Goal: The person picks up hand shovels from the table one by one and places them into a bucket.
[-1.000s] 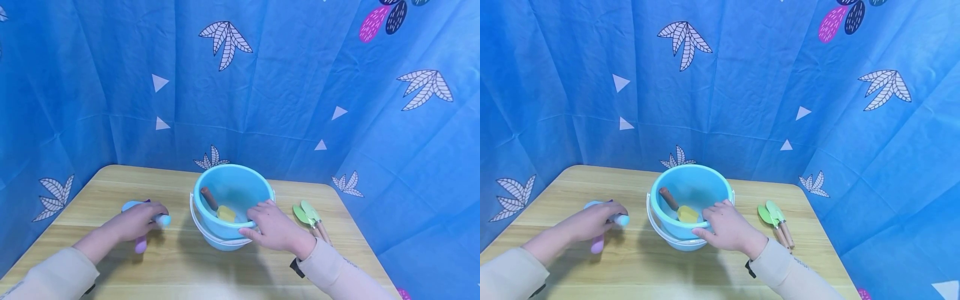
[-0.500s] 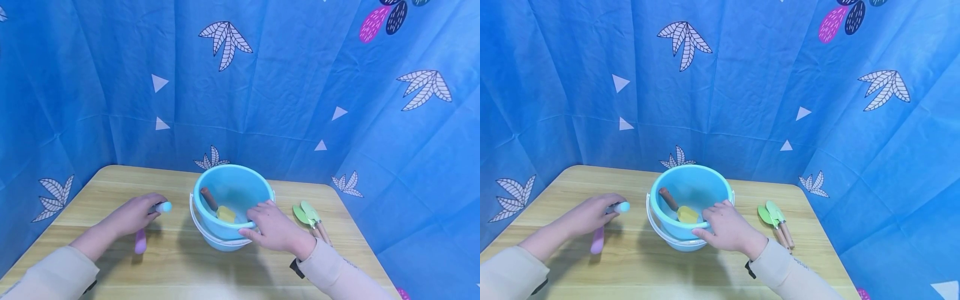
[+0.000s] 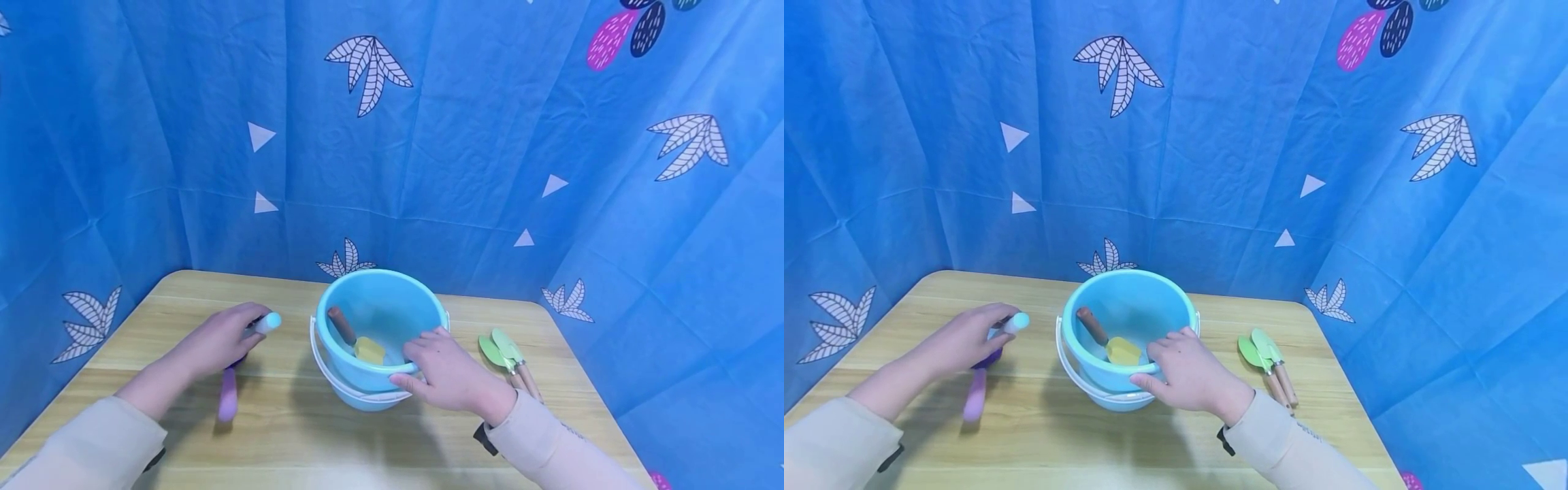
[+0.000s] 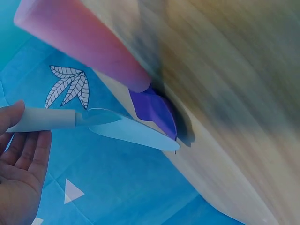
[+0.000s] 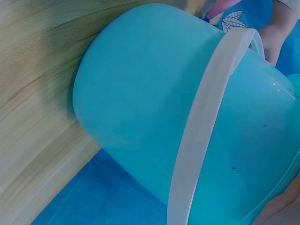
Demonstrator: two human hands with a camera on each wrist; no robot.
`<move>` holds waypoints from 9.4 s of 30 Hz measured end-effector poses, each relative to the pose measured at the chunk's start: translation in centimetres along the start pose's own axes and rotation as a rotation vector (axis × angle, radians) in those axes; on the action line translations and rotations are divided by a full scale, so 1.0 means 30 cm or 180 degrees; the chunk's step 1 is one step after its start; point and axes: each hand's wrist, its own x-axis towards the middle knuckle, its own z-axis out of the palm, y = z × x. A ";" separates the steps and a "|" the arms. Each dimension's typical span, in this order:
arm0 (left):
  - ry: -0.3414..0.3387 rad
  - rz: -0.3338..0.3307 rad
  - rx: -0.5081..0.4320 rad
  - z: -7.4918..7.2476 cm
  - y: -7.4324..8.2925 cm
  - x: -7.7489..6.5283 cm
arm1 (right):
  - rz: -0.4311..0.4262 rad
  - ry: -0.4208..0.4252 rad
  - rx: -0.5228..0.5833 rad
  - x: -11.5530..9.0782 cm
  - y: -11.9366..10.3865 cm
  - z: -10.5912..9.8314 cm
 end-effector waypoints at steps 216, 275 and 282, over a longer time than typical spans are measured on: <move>0.0718 0.0042 -0.1559 -0.037 0.523 0.271 | 0.0035 0.0028 0.0075 0.002 0.014 0.012; -0.0175 -0.0523 -0.0906 0.139 0.608 0.319 | -0.0113 0.0208 -0.0001 0.006 0.023 0.020; -0.0332 -0.0688 -0.0667 0.152 0.610 0.332 | -0.0095 0.0177 0.0039 0.006 0.024 0.024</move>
